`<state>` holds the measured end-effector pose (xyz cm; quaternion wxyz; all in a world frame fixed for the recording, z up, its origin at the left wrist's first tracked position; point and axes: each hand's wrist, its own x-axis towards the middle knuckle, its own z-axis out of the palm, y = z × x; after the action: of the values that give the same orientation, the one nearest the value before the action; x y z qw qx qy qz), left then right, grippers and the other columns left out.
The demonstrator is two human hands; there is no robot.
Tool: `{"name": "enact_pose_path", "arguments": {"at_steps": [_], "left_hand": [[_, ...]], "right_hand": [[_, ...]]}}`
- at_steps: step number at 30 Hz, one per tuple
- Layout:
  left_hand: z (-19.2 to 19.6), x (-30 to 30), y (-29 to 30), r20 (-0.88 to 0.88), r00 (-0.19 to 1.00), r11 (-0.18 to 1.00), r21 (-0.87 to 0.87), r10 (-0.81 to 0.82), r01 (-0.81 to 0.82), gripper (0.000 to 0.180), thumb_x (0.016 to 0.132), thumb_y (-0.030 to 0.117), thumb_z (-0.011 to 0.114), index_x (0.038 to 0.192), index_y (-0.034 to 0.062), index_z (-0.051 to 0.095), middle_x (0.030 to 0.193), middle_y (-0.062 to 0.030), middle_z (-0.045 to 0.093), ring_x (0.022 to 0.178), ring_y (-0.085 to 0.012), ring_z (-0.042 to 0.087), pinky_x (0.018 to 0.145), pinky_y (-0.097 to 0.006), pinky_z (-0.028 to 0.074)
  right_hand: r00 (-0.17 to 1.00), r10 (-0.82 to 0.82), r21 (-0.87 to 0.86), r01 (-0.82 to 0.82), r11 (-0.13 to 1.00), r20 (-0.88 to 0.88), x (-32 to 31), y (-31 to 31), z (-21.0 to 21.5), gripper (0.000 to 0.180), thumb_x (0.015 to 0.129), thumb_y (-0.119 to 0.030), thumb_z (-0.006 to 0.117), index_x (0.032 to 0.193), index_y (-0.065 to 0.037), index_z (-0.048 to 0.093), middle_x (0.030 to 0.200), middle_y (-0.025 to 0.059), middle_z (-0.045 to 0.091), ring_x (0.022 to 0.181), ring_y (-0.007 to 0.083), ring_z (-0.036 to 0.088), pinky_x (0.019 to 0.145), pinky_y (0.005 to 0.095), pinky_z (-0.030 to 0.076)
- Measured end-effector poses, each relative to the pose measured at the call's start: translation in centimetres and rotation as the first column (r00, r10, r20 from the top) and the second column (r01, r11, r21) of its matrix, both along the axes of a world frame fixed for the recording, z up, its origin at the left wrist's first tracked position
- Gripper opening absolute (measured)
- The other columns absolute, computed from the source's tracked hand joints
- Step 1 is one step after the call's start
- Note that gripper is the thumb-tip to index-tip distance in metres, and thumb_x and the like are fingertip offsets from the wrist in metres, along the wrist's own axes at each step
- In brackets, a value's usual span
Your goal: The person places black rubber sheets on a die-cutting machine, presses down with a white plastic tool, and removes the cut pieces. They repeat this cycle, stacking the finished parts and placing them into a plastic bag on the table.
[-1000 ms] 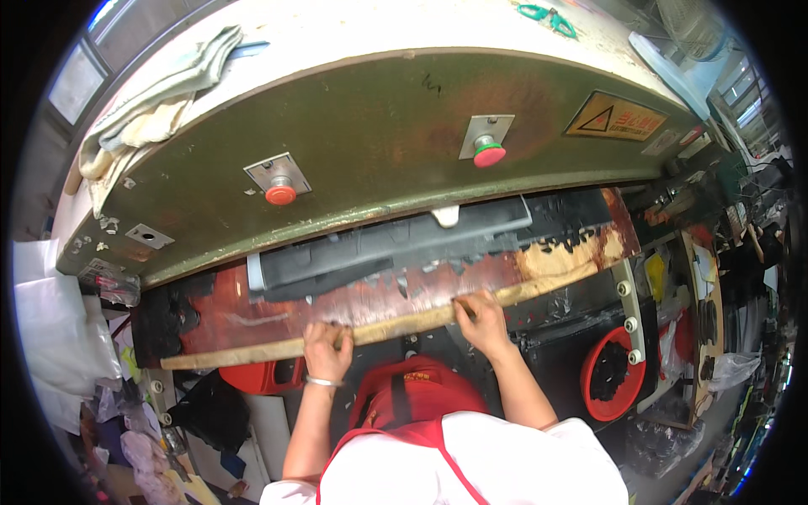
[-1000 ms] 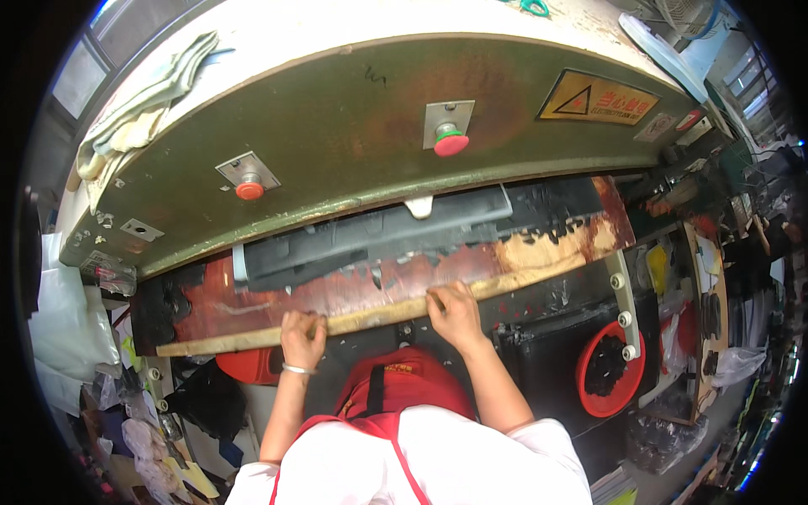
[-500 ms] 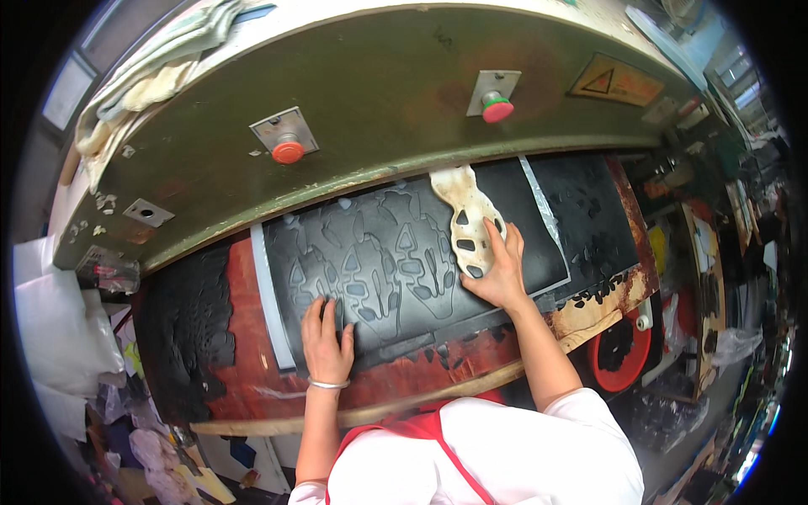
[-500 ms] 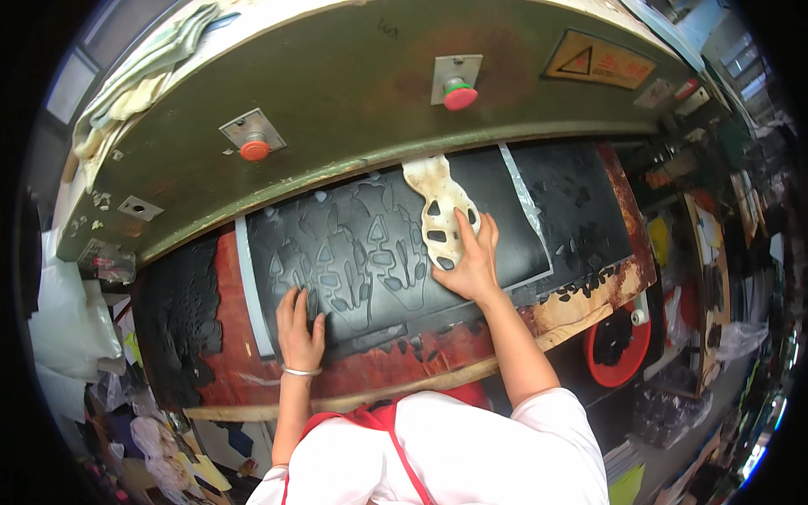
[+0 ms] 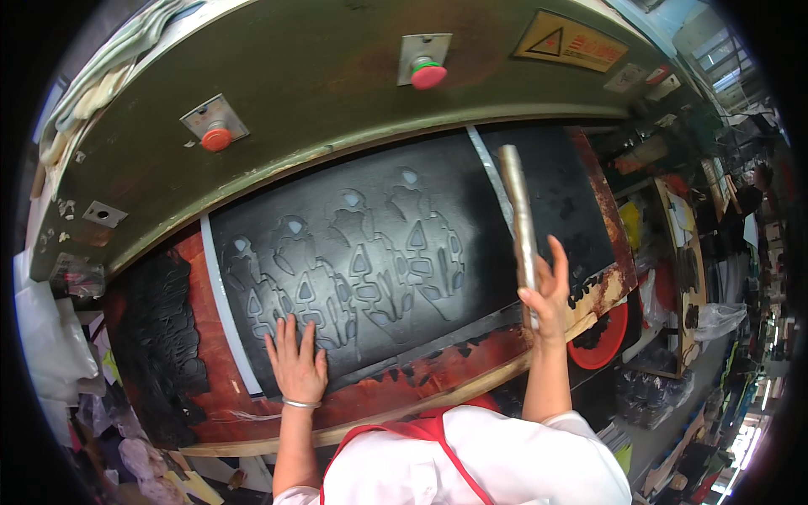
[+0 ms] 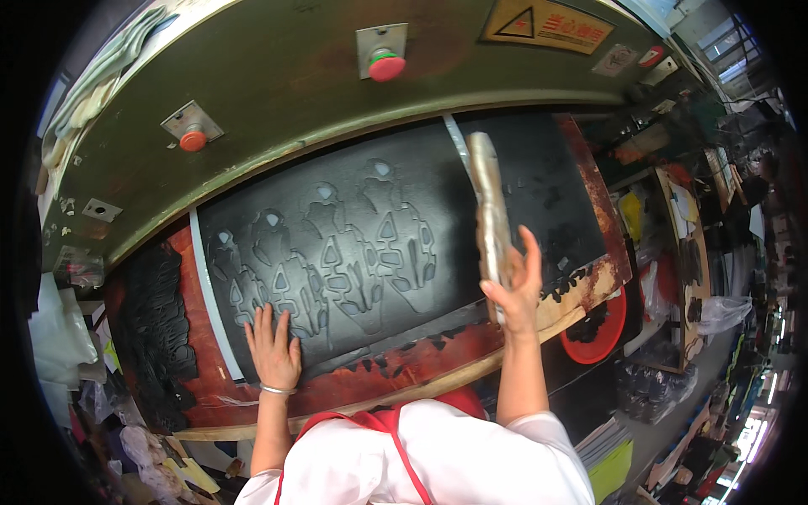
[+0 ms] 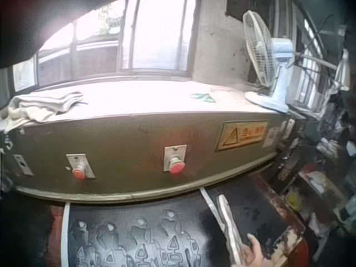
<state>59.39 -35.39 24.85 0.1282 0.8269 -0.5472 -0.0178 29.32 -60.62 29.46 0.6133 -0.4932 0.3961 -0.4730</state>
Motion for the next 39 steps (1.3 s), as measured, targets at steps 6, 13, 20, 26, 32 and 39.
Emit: {"name": "enact_pose_path", "arguments": {"at_steps": [6, 13, 20, 26, 32, 39], "left_hand": [[-0.3, -1.3, 0.4, 0.018, 0.989, 0.985, -0.092, -0.143, 0.144, 0.055, 0.078, 0.029, 0.068, 0.126, 0.0056, 0.054, 0.136, -0.0221, 0.044, 0.129, -0.0408, 0.039, 0.109, -0.058, 0.025], [0.3, -0.9, 0.9, -0.027, 0.964, 0.964, 0.014, -0.265, 0.265, 0.068, 0.063, 0.016, 0.076, 0.127, 0.0096, 0.056, 0.141, -0.0203, 0.041, 0.132, -0.041, 0.036, 0.11, -0.057, 0.027], [0.2, -1.8, 3.1, -0.054, 0.969, 0.97, 0.017, -0.243, 0.244, 0.055, 0.07, 0.013, 0.069, 0.123, 0.0061, 0.059, 0.139, -0.0209, 0.044, 0.133, -0.0428, 0.035, 0.109, -0.059, 0.027], [-0.9, -3.3, 5.3, -0.014, 0.967, 0.967, -0.033, -0.253, 0.252, 0.047, 0.081, 0.029, 0.06, 0.121, 0.005, 0.06, 0.139, -0.0233, 0.043, 0.132, -0.0463, 0.035, 0.108, -0.063, 0.025], [-0.1, -2.3, 3.7, -0.074, 0.973, 0.976, -0.003, -0.219, 0.219, 0.055, 0.068, 0.016, 0.069, 0.122, 0.0068, 0.061, 0.141, -0.0217, 0.042, 0.133, -0.0444, 0.034, 0.108, -0.063, 0.024], [1.3, -1.1, 1.5, -0.185, 0.979, 0.991, 0.086, -0.088, 0.106, 0.056, 0.072, 0.017, 0.073, 0.125, 0.006, 0.057, 0.138, -0.0242, 0.042, 0.13, -0.0445, 0.038, 0.108, -0.06, 0.028]], "right_hand": [[0.878, -0.119, 0.198, 0.028, 0.98, 0.464, -11.0, 0.0, 0.4, 0.086, 0.071, -0.029, 0.068, 0.145, -0.007, 0.03, 0.137, 0.0234, 0.042, 0.122, 0.034, 0.047, 0.109, 0.0434, 0.033], [0.594, -0.433, 0.586, -0.08, 0.806, 0.678, -14.6, -1.2, -1.6, 0.07, 0.078, -0.035, 0.065, 0.135, -0.002, 0.042, 0.133, 0.0256, 0.042, 0.121, 0.0444, 0.04, 0.107, 0.051, 0.036], [0.962, 0.007, -0.124, -0.042, 0.991, -0.273, -9.3, -1.3, -1.4, 0.081, 0.061, -0.01, 0.082, 0.133, 0.004, 0.049, 0.127, 0.0149, 0.053, 0.115, 0.0231, 0.053, 0.1, 0.0335, 0.042], [0.766, 0.007, -0.433, -0.371, 0.822, -0.642, 0.3, -5.0, -2.3, 0.073, 0.05, -0.011, 0.081, 0.118, -0.01, 0.054, 0.132, 0.0206, 0.043, 0.126, 0.0379, 0.039, 0.105, 0.0425, 0.035], [0.74, -0.107, -0.567, -0.405, 0.718, -0.664, 5.4, -7.3, -4.5, 0.082, 0.051, -0.01, 0.082, 0.125, -0.007, 0.049, 0.135, 0.0252, 0.038, 0.125, 0.0416, 0.037, 0.105, 0.0456, 0.034], [0.643, -0.305, -0.612, -0.328, 0.719, -0.703, 7.3, -6.7, -6.7, 0.065, 0.068, -0.01, 0.08, 0.124, 0.007, 0.052, 0.139, 0.0297, 0.039, 0.128, 0.0454, 0.041, 0.104, 0.0425, 0.039]]}}
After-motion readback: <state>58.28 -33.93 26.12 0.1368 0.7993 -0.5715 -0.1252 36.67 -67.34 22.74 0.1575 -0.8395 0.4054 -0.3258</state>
